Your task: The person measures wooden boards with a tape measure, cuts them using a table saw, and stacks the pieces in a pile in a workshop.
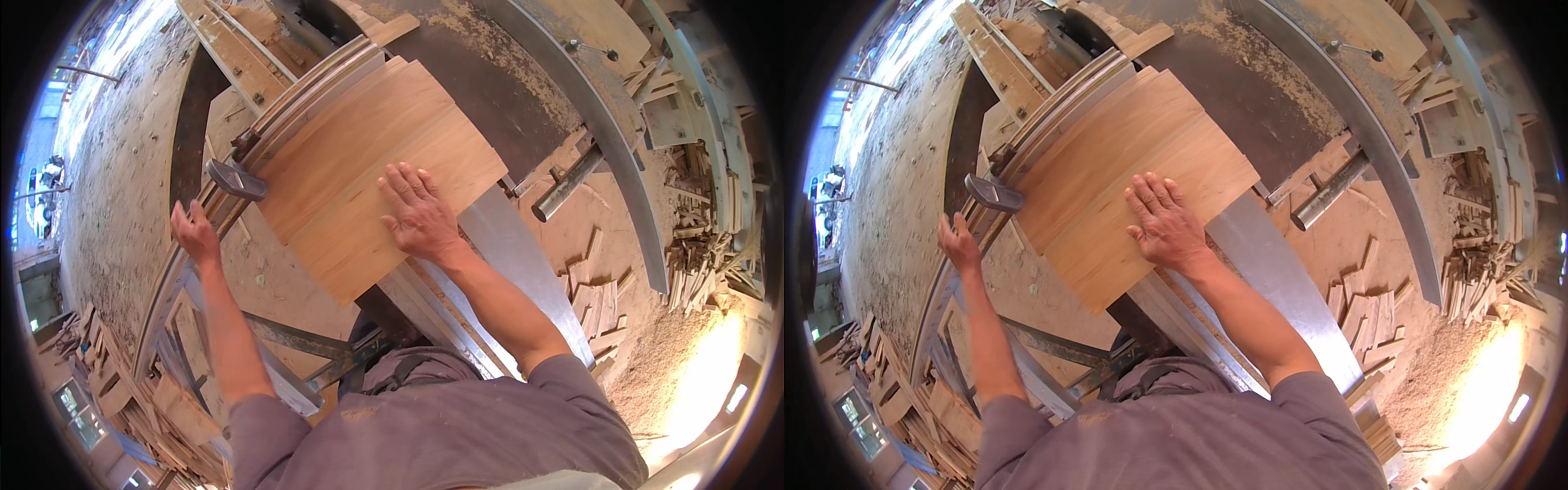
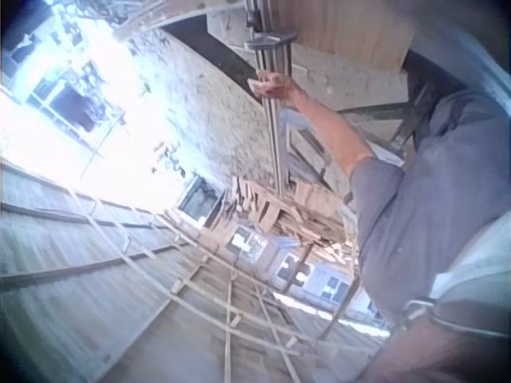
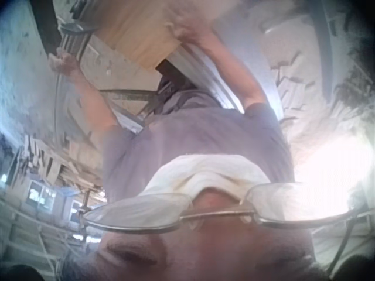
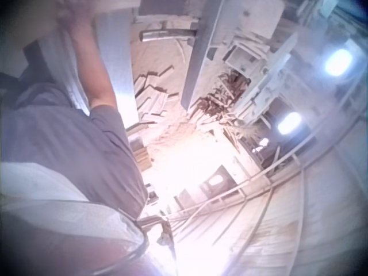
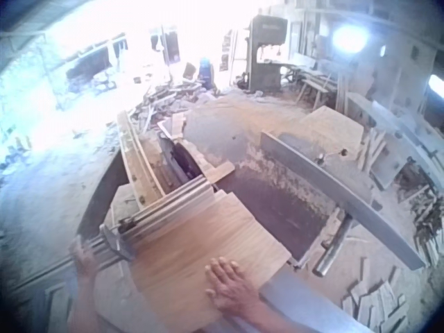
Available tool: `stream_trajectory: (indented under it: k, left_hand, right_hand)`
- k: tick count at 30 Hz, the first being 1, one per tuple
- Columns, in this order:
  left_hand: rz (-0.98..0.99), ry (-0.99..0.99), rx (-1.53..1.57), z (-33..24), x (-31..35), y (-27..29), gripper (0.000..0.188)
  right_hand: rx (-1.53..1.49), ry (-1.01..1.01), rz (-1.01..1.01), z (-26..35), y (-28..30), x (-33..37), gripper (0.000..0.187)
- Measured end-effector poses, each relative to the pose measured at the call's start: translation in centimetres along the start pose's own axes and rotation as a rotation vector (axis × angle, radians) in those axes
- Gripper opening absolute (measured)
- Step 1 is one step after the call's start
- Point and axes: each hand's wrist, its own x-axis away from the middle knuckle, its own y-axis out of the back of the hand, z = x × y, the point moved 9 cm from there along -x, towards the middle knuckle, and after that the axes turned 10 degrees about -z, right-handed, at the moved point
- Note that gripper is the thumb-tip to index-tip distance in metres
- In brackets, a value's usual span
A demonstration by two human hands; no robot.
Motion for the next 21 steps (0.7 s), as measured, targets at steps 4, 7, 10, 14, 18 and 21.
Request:
stream_trajectory:
  k: [4,7,10,14,18,21]
  left_hand:
    - [0.291,0.080,-0.224,1.5,-3.4,-6.6,0.053]
    - [0.300,0.140,-0.318,0.1,-4.5,-8.0,0.056]
    - [0.299,0.098,-0.364,1.4,-6.2,-9.5,0.055]
    - [0.224,0.057,-0.383,3.6,-9.1,-11.8,0.052]
    - [0.227,0.040,-0.405,5.0,-12.3,-14.5,0.051]
    - [0.210,0.104,-0.357,5.7,-14.9,-16.2,0.050]
  right_hand:
    - [0.002,0.000,-0.003,0.0,-0.9,-2.0,0.063]
    - [0.020,-0.006,-0.010,-0.2,-1.4,-4.0,0.062]
    - [0.006,-0.001,-0.024,0.3,-2.1,-6.1,0.061]
    - [-0.003,-0.001,-0.035,0.9,-3.0,-9.5,0.061]
    - [-0.012,-0.002,-0.045,1.1,-4.4,-13.3,0.062]
    - [-0.010,-0.006,-0.039,1.2,-5.7,-16.5,0.063]
